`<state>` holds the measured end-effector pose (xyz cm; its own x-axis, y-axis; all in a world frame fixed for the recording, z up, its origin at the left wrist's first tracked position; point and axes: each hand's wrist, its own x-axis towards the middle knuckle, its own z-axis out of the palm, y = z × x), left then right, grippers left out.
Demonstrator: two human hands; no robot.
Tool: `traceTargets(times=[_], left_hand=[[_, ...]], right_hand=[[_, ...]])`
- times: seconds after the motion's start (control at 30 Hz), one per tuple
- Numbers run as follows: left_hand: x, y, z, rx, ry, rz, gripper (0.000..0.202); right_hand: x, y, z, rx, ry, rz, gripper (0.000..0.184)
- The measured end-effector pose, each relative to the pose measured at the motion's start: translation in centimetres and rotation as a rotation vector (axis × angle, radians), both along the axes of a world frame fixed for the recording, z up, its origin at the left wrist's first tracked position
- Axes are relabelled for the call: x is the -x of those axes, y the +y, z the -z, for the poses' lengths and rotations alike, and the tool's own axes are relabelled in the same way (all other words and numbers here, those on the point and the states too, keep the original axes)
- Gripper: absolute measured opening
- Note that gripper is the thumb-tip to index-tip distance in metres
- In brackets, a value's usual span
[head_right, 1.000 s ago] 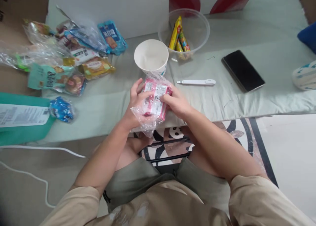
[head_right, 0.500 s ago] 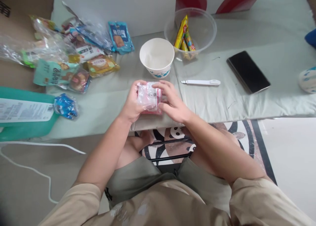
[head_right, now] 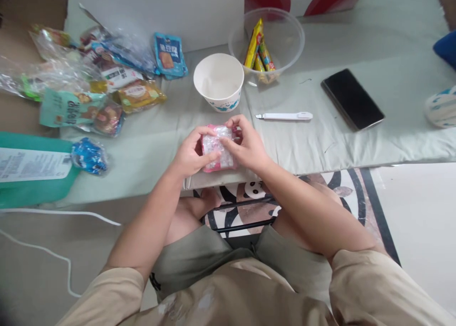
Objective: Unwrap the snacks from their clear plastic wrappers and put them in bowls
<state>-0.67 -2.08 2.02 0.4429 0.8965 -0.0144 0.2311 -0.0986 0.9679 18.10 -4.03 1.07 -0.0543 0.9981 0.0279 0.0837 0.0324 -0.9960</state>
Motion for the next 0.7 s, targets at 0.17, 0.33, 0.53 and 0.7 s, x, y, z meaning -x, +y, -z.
traceTargets(times=[0.17,0.33,0.53,0.7], left_hand=[[-0.1,0.1,0.4,-0.06,0.002,-0.213,0.022],[1.1,0.9,0.6,-0.077,-0.093,-0.45,0.028],[1.5,1.6,0.7,-0.095,-0.198,-0.556,0.034],[0.4,1.2,0.1,-0.168,-0.038,-0.549,0.024]], right_hand=[[-2.1,0.6,-1.3,-0.103,-0.145,0.053,0.026],[-9.4,1.5,-0.7,-0.173,-0.752,0.338,0.024],[-10.4,0.9,-0.7,-0.059,-0.564,0.451,0.009],[-2.2,-1.5,-3.3,0.216,0.059,0.09,0.03]])
